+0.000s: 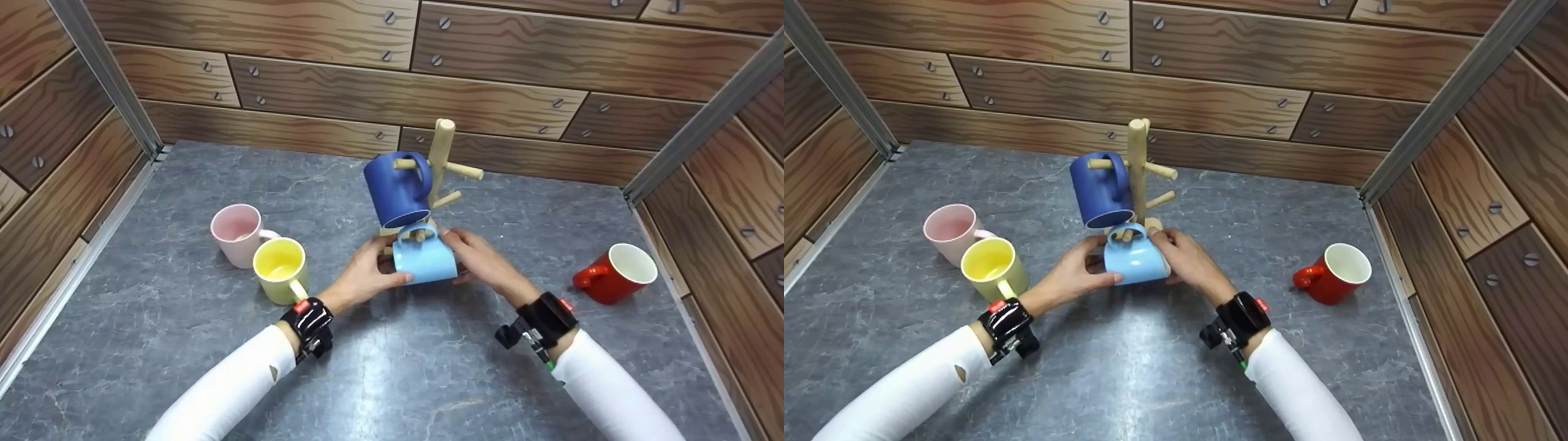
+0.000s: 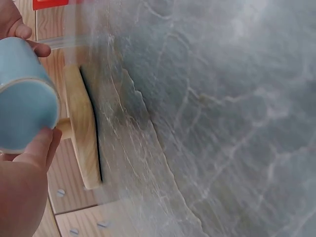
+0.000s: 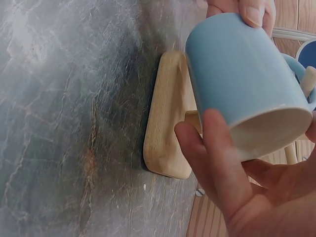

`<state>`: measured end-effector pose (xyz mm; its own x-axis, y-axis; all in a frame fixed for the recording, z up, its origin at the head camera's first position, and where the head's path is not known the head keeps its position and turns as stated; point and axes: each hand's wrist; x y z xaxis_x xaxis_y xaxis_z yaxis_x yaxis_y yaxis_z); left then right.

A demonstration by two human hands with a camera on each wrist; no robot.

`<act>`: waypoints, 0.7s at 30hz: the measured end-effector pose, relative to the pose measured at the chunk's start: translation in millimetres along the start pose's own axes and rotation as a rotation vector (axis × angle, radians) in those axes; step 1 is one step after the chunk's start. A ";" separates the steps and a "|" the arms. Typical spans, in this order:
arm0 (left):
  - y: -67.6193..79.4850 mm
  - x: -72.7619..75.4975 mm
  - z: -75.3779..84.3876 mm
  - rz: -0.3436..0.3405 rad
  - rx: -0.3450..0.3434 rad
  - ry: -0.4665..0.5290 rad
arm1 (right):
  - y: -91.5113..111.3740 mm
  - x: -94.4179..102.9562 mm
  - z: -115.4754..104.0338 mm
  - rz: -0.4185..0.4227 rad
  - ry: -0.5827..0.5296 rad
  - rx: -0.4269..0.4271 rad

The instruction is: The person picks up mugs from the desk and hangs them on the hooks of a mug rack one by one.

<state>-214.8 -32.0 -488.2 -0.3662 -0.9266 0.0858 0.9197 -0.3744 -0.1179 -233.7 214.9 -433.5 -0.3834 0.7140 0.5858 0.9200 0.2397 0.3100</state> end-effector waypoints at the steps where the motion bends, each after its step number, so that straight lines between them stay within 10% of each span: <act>1: 0.0 0.1 0.2 0.004 -0.001 -0.020 | 0.0 -0.1 -0.1 0.002 0.004 0.001; 10: 0.3 -1.4 3.1 0.025 -0.030 -0.166 | -1.5 -1.4 -0.8 0.017 0.028 0.006; 21: 5.2 -0.7 5.8 -0.016 -0.014 -0.015 | 2.0 0.4 3.6 0.067 0.019 0.009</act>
<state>-208.9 -33.1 -483.1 -0.3784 -0.9200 0.1021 0.9118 -0.3894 -0.1304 -231.8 218.0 -435.3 -0.3220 0.7158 0.6197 0.9444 0.1974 0.2628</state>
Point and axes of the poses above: each hand's wrist, its own y-axis away from the middle knuckle, its own x-axis out of the back of the hand, z = x × y, and after that the axes turned 12 degrees about y, right-handed
